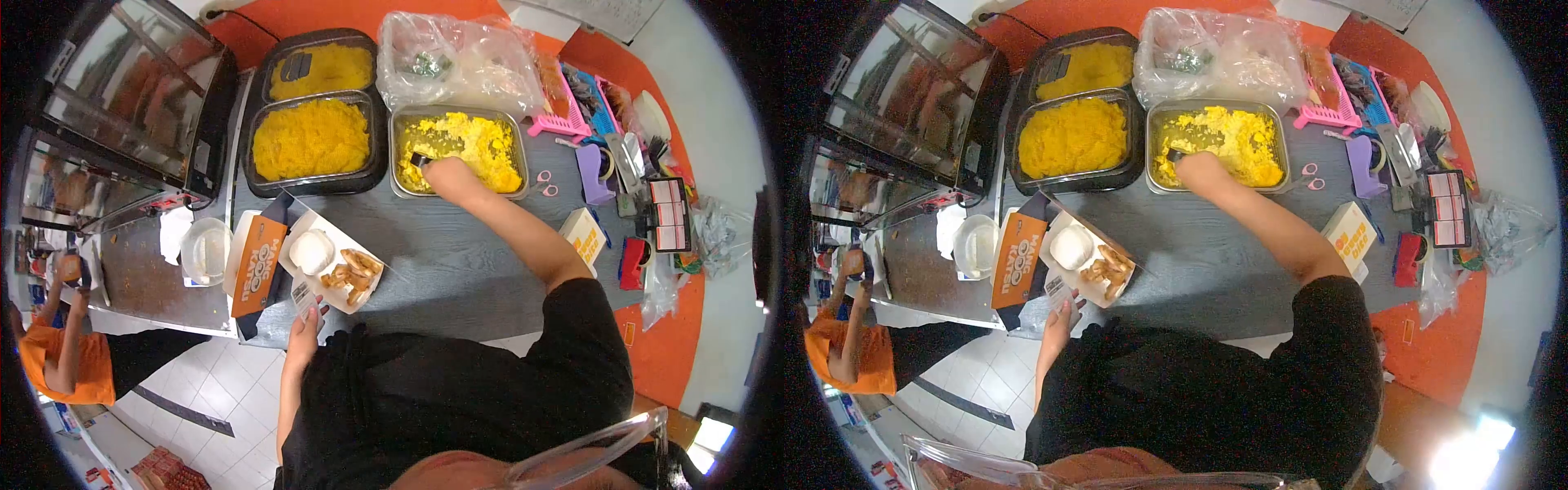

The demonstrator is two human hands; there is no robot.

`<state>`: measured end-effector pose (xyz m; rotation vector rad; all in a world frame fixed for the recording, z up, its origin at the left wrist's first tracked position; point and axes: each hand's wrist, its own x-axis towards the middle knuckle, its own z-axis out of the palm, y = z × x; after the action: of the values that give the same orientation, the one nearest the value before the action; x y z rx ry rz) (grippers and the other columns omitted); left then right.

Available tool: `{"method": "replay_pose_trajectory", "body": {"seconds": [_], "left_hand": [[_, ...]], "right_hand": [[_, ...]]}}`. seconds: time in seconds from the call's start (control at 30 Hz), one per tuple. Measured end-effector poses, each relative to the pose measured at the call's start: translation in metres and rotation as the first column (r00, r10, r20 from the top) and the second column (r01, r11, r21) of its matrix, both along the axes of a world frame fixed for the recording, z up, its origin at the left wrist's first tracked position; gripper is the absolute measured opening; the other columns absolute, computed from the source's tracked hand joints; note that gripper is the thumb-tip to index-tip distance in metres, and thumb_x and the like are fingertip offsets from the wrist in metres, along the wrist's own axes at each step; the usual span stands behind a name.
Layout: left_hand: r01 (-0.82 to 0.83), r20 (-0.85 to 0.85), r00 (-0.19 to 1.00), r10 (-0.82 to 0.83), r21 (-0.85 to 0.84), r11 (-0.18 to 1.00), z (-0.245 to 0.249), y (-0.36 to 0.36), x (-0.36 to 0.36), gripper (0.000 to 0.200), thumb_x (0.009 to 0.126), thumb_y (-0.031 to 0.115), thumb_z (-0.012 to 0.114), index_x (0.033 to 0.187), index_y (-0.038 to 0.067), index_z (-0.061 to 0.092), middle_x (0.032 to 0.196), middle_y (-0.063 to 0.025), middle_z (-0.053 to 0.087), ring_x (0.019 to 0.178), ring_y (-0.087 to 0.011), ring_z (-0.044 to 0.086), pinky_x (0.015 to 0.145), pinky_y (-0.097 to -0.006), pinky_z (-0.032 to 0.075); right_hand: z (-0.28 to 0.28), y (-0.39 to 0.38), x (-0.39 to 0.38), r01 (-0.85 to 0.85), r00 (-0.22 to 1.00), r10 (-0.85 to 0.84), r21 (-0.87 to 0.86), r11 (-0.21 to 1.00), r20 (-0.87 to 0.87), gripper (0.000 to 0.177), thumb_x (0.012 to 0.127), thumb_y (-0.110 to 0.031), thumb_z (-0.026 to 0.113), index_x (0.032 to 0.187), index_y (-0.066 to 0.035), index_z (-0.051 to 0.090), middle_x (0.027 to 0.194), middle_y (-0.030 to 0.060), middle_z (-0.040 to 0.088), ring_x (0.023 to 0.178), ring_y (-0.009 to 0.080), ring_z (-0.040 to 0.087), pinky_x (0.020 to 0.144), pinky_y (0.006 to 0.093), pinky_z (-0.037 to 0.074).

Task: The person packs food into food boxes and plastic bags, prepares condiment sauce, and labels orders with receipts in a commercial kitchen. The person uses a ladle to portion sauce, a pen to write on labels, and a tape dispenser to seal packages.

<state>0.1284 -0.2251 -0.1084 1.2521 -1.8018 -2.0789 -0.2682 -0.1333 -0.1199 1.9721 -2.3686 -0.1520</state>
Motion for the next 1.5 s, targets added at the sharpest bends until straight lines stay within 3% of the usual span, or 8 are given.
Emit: {"method": "replay_pose_trajectory", "body": {"seconds": [0.33, 0.47, 0.67, 0.83, 1.0, 1.27, 1.4, 1.5], "left_hand": [[-0.039, -0.019, 0.999, 0.040, 0.059, 0.998, -0.008, 0.001, 0.005, 0.041, 0.093, 0.027, 0.036, 0.122, -0.001, 0.041, 0.115, -0.0127, 0.049, 0.106, -0.0204, 0.049, 0.090, -0.0301, 0.035], [-0.035, -0.039, 0.999, 0.036, 0.026, 0.999, -0.011, 0.001, 0.009, 0.041, 0.093, 0.028, 0.036, 0.121, -0.001, 0.041, 0.115, -0.0124, 0.049, 0.105, -0.0207, 0.050, 0.090, -0.0303, 0.036], [-0.080, -0.038, 0.996, 0.083, 0.074, 0.994, -0.013, 0.000, 0.002, 0.040, 0.093, 0.027, 0.036, 0.120, -0.001, 0.042, 0.115, -0.0125, 0.049, 0.103, -0.0224, 0.052, 0.089, -0.0305, 0.036], [-0.080, -0.065, 0.994, 0.085, 0.077, 0.994, -0.014, 0.003, 0.004, 0.041, 0.093, 0.028, 0.036, 0.121, 0.000, 0.041, 0.115, -0.0128, 0.050, 0.102, -0.0226, 0.053, 0.085, -0.0299, 0.039], [-0.082, -0.073, 0.993, 0.092, 0.120, 0.989, -0.018, 0.004, 0.008, 0.041, 0.093, 0.027, 0.035, 0.123, 0.000, 0.039, 0.118, -0.0126, 0.049, 0.101, -0.0224, 0.054, 0.084, -0.0297, 0.040], [-0.056, -0.078, 0.994, 0.081, 0.281, 0.958, 0.001, -0.002, -0.013, 0.044, 0.094, 0.023, 0.029, 0.131, 0.001, 0.021, 0.123, -0.0190, 0.044, 0.108, -0.0279, 0.050, 0.089, -0.0356, 0.040], [0.101, -0.280, 0.958, 0.053, 0.509, 0.855, -0.015, 0.006, -0.027, 0.043, 0.094, 0.020, 0.026, 0.130, -0.001, 0.020, 0.123, -0.0215, 0.043, 0.111, -0.0309, 0.047, 0.093, -0.0371, 0.038], [0.260, -0.251, 0.953, -0.168, 0.399, 0.879, -0.004, 0.010, -0.036, 0.042, 0.094, 0.022, 0.028, 0.129, -0.001, 0.026, 0.123, -0.0190, 0.044, 0.109, -0.0289, 0.049, 0.090, -0.0356, 0.040]], "right_hand": [[0.041, 0.014, 0.020, 0.165, 0.985, -0.155, -0.172, 0.971, 0.070, 0.014, 0.072, -0.009, 0.051, 0.073, -0.003, 0.063, 0.074, 0.0151, 0.061, 0.072, 0.0290, 0.061, 0.059, 0.0384, 0.049], [0.026, 0.018, 0.025, 0.362, 0.931, -0.364, 0.047, 0.931, 0.036, 0.016, 0.074, -0.009, 0.050, 0.075, -0.001, 0.063, 0.075, 0.0164, 0.061, 0.073, 0.0304, 0.061, 0.061, 0.0385, 0.049], [0.014, -0.003, 0.035, 0.483, 0.798, -0.427, -0.026, 0.875, 0.426, 0.016, 0.073, -0.004, 0.047, 0.079, 0.005, 0.058, 0.081, 0.0238, 0.059, 0.076, 0.0369, 0.059, 0.064, 0.0419, 0.048], [0.009, -0.011, 0.040, 0.474, 0.836, -0.427, -0.061, 0.878, 0.345, 0.018, 0.077, -0.012, 0.050, 0.083, 0.004, 0.056, 0.081, 0.0211, 0.059, 0.076, 0.0372, 0.059, 0.065, 0.0407, 0.048], [0.038, 0.008, 0.027, 0.084, 0.973, -0.091, 0.044, 0.996, 0.214, 0.049, 0.074, -0.046, 0.057, 0.080, 0.002, 0.057, 0.073, 0.0148, 0.060, 0.070, 0.0312, 0.060, 0.063, 0.0400, 0.048], [0.050, 0.010, 0.012, -0.007, 0.981, 0.002, 0.029, 1.000, 0.195, 0.041, 0.070, -0.050, 0.058, 0.072, -0.009, 0.061, 0.066, 0.0110, 0.059, 0.064, 0.0293, 0.059, 0.055, 0.0401, 0.044], [0.022, 0.024, -0.009, 0.125, 0.922, -0.077, -0.103, 0.987, 0.380, 0.049, 0.067, -0.054, 0.062, 0.058, -0.006, 0.056, 0.053, 0.0125, 0.051, 0.052, 0.0288, 0.052, 0.048, 0.0382, 0.037], [-0.006, 0.032, -0.030, 0.428, 0.599, -0.204, -0.094, 0.899, 0.774, 0.045, 0.075, -0.041, 0.063, 0.052, -0.004, 0.049, 0.045, 0.0003, 0.037, 0.044, 0.0094, 0.034, 0.043, 0.0289, 0.028]]}}
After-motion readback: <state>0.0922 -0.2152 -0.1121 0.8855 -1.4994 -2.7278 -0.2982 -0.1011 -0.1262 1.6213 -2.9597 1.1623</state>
